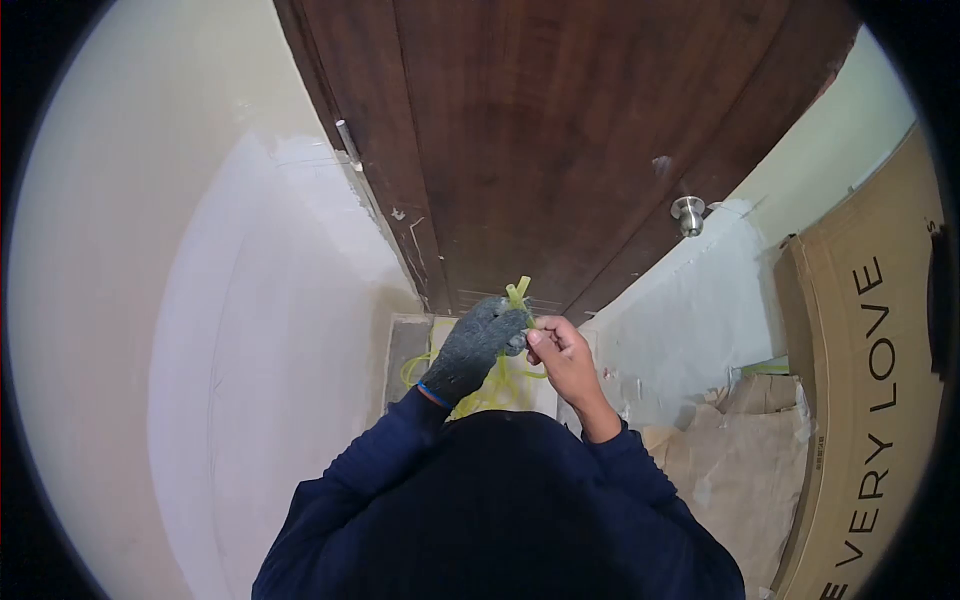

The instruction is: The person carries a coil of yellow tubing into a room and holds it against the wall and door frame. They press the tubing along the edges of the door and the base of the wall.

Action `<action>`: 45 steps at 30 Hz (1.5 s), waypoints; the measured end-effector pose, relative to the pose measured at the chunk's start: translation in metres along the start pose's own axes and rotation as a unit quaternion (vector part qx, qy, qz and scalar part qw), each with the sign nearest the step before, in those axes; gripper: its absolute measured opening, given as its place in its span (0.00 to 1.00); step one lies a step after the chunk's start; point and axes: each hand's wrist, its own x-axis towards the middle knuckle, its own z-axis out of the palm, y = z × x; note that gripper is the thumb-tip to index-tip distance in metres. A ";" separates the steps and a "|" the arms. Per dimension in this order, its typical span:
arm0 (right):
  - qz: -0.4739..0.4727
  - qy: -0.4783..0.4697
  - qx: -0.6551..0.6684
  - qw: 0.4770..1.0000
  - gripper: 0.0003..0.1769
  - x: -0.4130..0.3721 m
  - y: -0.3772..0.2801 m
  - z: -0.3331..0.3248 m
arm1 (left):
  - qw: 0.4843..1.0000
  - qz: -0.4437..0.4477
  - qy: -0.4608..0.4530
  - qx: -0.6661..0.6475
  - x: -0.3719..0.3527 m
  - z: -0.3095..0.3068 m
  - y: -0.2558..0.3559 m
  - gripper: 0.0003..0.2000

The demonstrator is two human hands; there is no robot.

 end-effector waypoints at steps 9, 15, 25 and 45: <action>-0.008 -0.001 -0.068 0.998 0.16 0.006 -0.009 -0.002 | 0.985 0.085 -0.011 0.147 -0.003 0.011 -0.016 0.14; -0.039 0.022 -0.204 0.978 0.18 0.014 0.004 -0.005 | 0.977 0.096 0.004 0.189 -0.017 0.033 -0.031 0.13; -0.016 0.017 -0.248 0.969 0.22 0.012 -0.001 -0.019 | 0.968 0.023 -0.074 0.240 -0.014 0.043 -0.046 0.11; -0.012 0.106 -0.091 0.990 0.16 0.002 0.060 -0.036 | 0.968 -0.084 -0.174 0.162 -0.011 0.055 -0.052 0.16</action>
